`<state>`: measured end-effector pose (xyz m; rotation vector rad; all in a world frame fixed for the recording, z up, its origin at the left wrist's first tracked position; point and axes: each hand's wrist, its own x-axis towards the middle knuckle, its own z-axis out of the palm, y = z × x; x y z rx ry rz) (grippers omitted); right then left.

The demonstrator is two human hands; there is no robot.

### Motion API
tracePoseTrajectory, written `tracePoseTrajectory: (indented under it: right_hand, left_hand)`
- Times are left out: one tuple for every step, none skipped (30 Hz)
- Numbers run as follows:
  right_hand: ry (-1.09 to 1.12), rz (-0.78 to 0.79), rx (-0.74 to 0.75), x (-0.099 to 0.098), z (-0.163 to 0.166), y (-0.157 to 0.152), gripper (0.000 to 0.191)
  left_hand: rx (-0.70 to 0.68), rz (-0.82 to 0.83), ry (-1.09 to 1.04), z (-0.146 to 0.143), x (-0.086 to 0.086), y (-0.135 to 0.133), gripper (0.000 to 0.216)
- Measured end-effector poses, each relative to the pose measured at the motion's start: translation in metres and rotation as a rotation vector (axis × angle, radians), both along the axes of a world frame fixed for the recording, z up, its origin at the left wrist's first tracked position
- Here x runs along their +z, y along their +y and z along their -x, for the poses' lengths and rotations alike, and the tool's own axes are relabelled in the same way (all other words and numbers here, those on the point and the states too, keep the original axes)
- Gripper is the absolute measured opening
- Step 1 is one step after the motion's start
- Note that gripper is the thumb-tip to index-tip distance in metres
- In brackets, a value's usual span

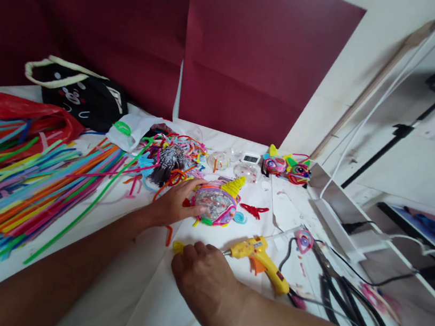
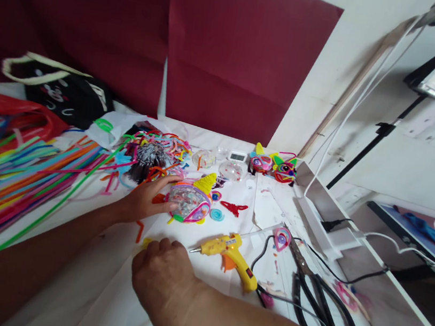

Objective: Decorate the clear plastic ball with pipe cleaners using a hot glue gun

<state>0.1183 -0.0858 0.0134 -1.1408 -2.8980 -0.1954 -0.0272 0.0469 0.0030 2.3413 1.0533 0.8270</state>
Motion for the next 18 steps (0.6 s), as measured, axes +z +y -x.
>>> tracePoseTrajectory:
  right_hand:
    - [-0.001,0.002,-0.001,0.0,0.0002,0.0001,0.006]
    - [-0.002,0.005,-0.003,0.0,0.0005,0.0001,0.006]
    - [-0.005,0.009,-0.005,0.0,0.0008,0.0001,0.006]
    - [-0.006,0.012,-0.005,-0.0002,0.001,0.0001,0.006]
    - [-0.006,0.014,-0.006,-0.0005,0.0012,0.0001,0.007]
    - [-0.003,0.014,-0.006,-0.001,0.0012,-0.0001,0.006]
    - [0.001,0.012,-0.007,-0.0017,0.0012,-0.0003,0.006]
    - [0.006,0.007,-0.007,-0.0024,0.0011,-0.0005,0.006]
    - [0.01,0.001,-0.006,-0.0031,0.0009,-0.0008,0.005]
    - [0.012,-0.004,-0.007,-0.0036,0.0007,-0.0009,0.005]
    - [0.012,-0.004,-0.006,-0.0037,0.0006,-0.0011,0.005]
    - [0.011,-0.001,-0.004,-0.0036,0.0005,-0.0012,0.006]
    - [0.009,0.005,-0.002,-0.003,0.0005,-0.0012,0.006]
    - [0.007,0.012,-0.002,-0.0023,0.0006,-0.0011,0.006]
    - [0.006,0.016,-0.002,-0.0014,0.0008,-0.001,0.006]
    - [0.005,0.018,-0.004,-0.0005,0.001,-0.0009,0.006]
    - [0.004,0.021,-0.006,0.0002,0.0013,-0.0007,0.006]
    - [0.002,0.022,-0.008,0.0006,0.0014,-0.0005,0.006]
  left_hand:
    - [0.001,0.0,0.0,0.0001,-0.0003,0.0003,0.065]
    - [0.003,0.0,0.0,0.0002,-0.0007,0.0006,0.066]
    - [0.005,0.001,-0.001,0.0003,-0.0011,0.0009,0.066]
    - [0.006,0.004,-0.003,0.0004,-0.0014,0.0012,0.067]
    - [0.006,0.007,-0.004,0.0005,-0.0018,0.0015,0.067]
    - [0.005,0.009,-0.005,0.0005,-0.0021,0.0017,0.067]
    - [0.005,0.01,-0.006,0.0005,-0.0023,0.0019,0.067]
    - [0.005,0.011,-0.006,0.0004,-0.0024,0.0019,0.067]
    - [0.005,0.011,-0.006,0.0003,-0.0025,0.002,0.068]
    - [0.005,0.011,-0.006,0.0002,-0.0024,0.0019,0.068]
    - [0.004,0.011,-0.006,0.0001,-0.0023,0.0017,0.068]
    - [0.003,0.009,-0.007,0.0001,-0.0021,0.0016,0.068]
    - [0.001,0.007,-0.006,0.0,-0.0019,0.0014,0.068]
    - [0.0,0.005,-0.006,0.0,-0.0018,0.0012,0.067]
    - [-0.001,0.003,-0.006,0.0,-0.0016,0.0011,0.067]
    - [-0.003,0.001,-0.006,0.0,-0.0016,0.0011,0.067]
    - [-0.005,-0.001,-0.007,0.0001,-0.0016,0.0012,0.067]
    - [-0.007,-0.002,-0.008,0.0001,-0.0017,0.0013,0.067]
